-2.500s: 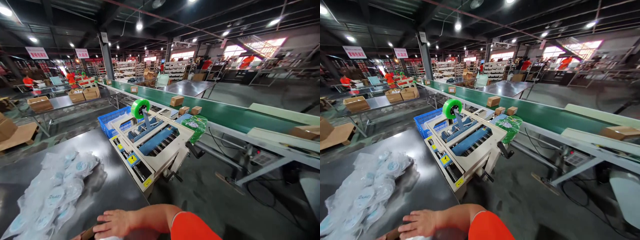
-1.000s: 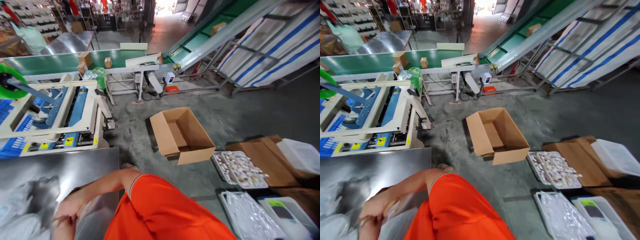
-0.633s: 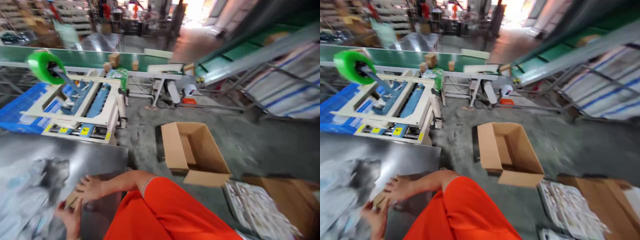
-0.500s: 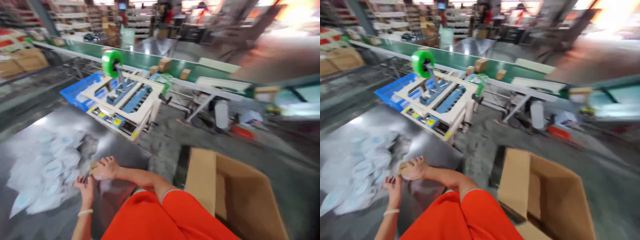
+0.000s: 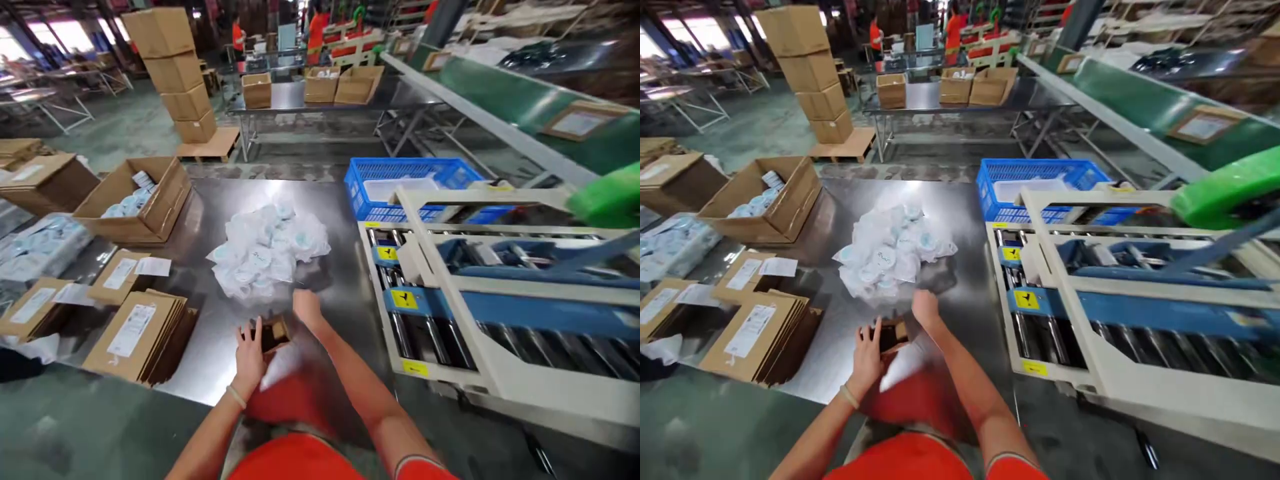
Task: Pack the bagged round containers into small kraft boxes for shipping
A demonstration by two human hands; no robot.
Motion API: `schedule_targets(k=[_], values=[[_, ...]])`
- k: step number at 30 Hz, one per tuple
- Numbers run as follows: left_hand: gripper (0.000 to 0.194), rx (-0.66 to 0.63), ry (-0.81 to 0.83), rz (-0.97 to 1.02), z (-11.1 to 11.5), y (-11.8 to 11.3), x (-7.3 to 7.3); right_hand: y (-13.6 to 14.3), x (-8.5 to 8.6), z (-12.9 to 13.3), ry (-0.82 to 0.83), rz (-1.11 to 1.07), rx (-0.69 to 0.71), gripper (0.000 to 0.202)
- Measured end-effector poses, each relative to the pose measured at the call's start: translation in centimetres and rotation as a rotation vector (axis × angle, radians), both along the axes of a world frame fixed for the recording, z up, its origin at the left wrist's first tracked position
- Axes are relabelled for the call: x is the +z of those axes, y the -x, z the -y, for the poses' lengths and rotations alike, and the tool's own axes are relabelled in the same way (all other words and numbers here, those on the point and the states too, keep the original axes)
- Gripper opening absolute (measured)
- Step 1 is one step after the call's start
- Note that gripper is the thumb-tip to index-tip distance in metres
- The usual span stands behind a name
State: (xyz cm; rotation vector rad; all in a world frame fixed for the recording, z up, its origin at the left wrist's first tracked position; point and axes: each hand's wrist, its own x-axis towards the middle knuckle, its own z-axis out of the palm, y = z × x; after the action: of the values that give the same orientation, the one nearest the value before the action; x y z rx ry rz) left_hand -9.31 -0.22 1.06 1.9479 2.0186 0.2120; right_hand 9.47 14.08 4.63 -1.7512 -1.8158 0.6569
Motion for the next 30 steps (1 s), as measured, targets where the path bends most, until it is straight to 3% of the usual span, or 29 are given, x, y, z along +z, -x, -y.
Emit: schedule_targets(k=[2, 5, 7, 9, 12, 16, 19, 21, 23, 26, 30], values=[[0.1, -0.003, -0.033, 0.007, 0.5, -0.2, -1.0, 1.9, 1.1, -6.2, 0.026, 0.096, 0.078, 0.029], [0.104, -0.013, -0.073, 0.03, 0.6, -0.2, -1.9, 5.7, 2.3, -13.0, 0.048, 0.228, 0.203, 0.043], [0.104, -0.02, -0.078, 0.052, 0.5, 0.1, -2.0, 7.6, 2.6, -14.7, 0.069, 0.313, 0.254, 0.06], [0.103, -0.028, -0.066, 0.076, 0.2, 0.5, -1.9, 8.4, 2.7, -14.4, 0.075, 0.369, 0.291, 0.065], [0.103, -0.073, -0.037, 0.133, -0.1, 0.8, -1.3, 7.3, 2.9, -11.8, 0.034, 0.407, 0.382, 0.044], [0.11, -0.184, -0.036, 0.33, -0.6, -0.6, -1.3, 2.1, 2.8, -5.5, -0.086, 0.405, 0.421, 0.037], [0.101, -0.206, -0.132, 0.532, -1.0, -3.1, -2.1, -3.7, 0.9, 1.8, -0.395, 0.323, 0.413, 0.042], [0.094, -0.168, -0.202, 0.634, -1.2, -4.4, -2.8, -6.9, -1.1, 7.4, -0.582, 0.232, 0.495, 0.039], [0.085, -0.144, -0.255, 0.69, -1.5, -5.0, -3.5, -8.6, -2.9, 12.0, -0.646, 0.127, 0.581, 0.038], [0.072, -0.188, -0.306, 0.693, -1.8, -4.9, -4.2, -8.2, -4.6, 14.9, -0.441, -0.001, 0.547, 0.036], [0.083, -0.244, -0.377, 0.591, -2.1, -4.3, -4.6, -4.9, -5.1, 11.4, -0.034, -0.031, 0.423, 0.016]])
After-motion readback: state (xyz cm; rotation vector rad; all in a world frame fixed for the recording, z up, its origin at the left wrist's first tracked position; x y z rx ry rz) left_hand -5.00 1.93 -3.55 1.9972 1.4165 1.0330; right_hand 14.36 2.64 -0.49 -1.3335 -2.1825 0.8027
